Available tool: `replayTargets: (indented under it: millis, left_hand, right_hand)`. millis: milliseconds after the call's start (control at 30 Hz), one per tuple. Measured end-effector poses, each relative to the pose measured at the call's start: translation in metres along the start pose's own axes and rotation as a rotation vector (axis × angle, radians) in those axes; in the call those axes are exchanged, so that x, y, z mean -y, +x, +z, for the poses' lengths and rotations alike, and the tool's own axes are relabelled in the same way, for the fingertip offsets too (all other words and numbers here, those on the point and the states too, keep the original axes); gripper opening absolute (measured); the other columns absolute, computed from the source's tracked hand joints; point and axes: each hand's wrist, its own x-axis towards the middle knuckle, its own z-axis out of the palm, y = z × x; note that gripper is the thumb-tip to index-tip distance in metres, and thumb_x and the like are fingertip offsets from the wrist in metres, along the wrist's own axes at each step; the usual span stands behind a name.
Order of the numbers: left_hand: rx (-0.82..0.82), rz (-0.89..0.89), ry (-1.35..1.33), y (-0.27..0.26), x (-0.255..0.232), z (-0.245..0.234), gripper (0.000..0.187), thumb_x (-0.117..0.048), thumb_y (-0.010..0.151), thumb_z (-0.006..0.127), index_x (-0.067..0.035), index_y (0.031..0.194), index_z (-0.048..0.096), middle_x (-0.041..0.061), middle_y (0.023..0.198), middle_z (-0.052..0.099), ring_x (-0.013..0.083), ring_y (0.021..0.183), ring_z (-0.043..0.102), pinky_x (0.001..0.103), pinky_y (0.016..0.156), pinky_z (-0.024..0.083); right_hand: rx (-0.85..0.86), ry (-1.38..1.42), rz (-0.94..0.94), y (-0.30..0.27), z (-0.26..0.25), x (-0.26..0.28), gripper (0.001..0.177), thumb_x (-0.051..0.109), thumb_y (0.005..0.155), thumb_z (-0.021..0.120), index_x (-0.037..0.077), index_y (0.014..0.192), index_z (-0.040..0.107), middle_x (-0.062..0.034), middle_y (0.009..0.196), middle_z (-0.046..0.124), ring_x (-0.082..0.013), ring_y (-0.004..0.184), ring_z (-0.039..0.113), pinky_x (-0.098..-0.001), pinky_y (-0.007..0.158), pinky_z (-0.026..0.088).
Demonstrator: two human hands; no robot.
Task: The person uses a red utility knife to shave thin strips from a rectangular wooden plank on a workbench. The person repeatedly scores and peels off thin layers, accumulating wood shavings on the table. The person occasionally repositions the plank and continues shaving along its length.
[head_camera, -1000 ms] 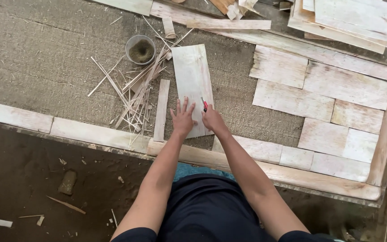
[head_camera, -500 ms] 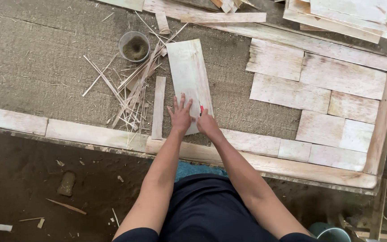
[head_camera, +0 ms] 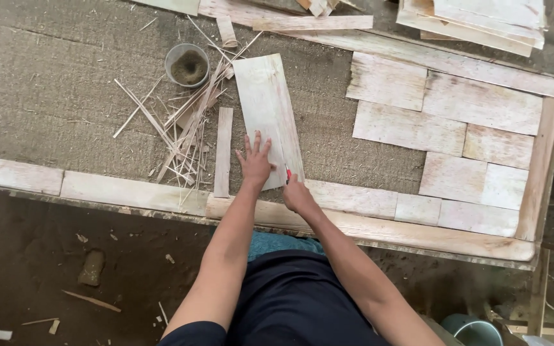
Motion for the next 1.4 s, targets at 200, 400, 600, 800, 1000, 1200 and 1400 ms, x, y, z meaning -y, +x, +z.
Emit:
replayTargets:
  millis: [200, 400, 600, 800, 1000, 1200, 1400]
  left_hand:
    - [0.020, -0.019, -0.012, 0.004, 0.002, -0.001, 0.095, -0.044, 0.080, 0.083, -0.039, 0.160, 0.031, -0.006, 0.174, 0.003, 0.0315, 0.160, -0.004, 0.072, 0.121, 0.015]
    - [0.073, -0.027, 0.046, -0.005, -0.008, -0.027, 0.092, -0.048, 0.082, 0.081, -0.039, 0.160, 0.033, -0.003, 0.174, 0.010, 0.0316, 0.160, 0.001, 0.071, 0.122, 0.014]
    - [0.104, -0.012, 0.042, -0.005, -0.007, -0.041, 0.091, -0.048, 0.083, 0.081, -0.038, 0.159, 0.033, -0.003, 0.173, 0.012, 0.0317, 0.159, 0.003, 0.069, 0.123, 0.014]
    - [0.071, 0.029, 0.038, -0.008, 0.000, -0.035, 0.090, -0.050, 0.083, 0.079, -0.038, 0.159, 0.032, -0.003, 0.173, 0.012, 0.0332, 0.158, 0.007, 0.069, 0.122, 0.016]
    - [0.066, 0.020, 0.032, -0.013, -0.003, -0.042, 0.090, -0.051, 0.084, 0.079, -0.040, 0.159, 0.032, -0.004, 0.172, 0.012, 0.0318, 0.158, 0.007, 0.068, 0.123, 0.015]
    - [0.051, 0.024, 0.009, -0.009, 0.000, -0.034, 0.088, -0.050, 0.084, 0.078, -0.040, 0.159, 0.032, -0.004, 0.172, 0.012, 0.0312, 0.158, 0.007, 0.067, 0.124, 0.013]
    - [0.018, 0.031, 0.006, -0.008, 0.003, -0.028, 0.087, -0.051, 0.083, 0.078, -0.038, 0.158, 0.035, -0.004, 0.172, 0.014, 0.0310, 0.158, 0.009, 0.067, 0.124, 0.014]
  right_hand:
    - [0.003, -0.011, -0.006, -0.023, -0.022, 0.006, 0.039, 0.035, 0.105, 0.035, 0.001, 0.123, 0.041, -0.0310, 0.105, 0.066, -0.0422, 0.070, 0.073, -0.0525, 0.076, 0.061]
    - [0.069, 0.034, -0.010, -0.032, -0.062, 0.011, 0.045, 0.033, 0.102, 0.043, -0.007, 0.121, 0.051, -0.0250, 0.085, 0.067, -0.0327, 0.051, 0.070, -0.0429, 0.044, 0.055]
    - [0.218, 0.058, -0.023, -0.009, -0.076, 0.002, 0.051, 0.035, 0.101, 0.042, -0.012, 0.105, 0.059, -0.0272, 0.068, 0.067, -0.0325, 0.048, 0.069, -0.0431, 0.040, 0.057]
    - [0.380, 0.206, 0.026, -0.006, -0.081, -0.006, 0.049, 0.029, 0.098, 0.041, -0.015, 0.086, 0.061, -0.0353, 0.066, 0.067, -0.0365, 0.050, 0.072, -0.0442, 0.040, 0.058]
    - [0.504, 0.269, 0.017, 0.004, -0.080, -0.013, 0.054, 0.028, 0.104, 0.040, -0.022, 0.098, 0.059, -0.0415, 0.079, 0.068, -0.0436, 0.064, 0.074, -0.0535, 0.052, 0.060]
    - [0.455, 0.559, 0.029, 0.002, -0.073, -0.017, 0.041, 0.022, 0.095, 0.055, -0.017, 0.103, 0.059, -0.0375, 0.077, 0.070, -0.0411, 0.059, 0.074, -0.0520, 0.050, 0.063]
    - [0.378, 0.427, 0.050, 0.013, -0.042, -0.041, 0.048, 0.025, 0.097, 0.059, -0.014, 0.124, 0.051, -0.0331, 0.090, 0.073, -0.0347, 0.075, 0.078, -0.0442, 0.063, 0.068]
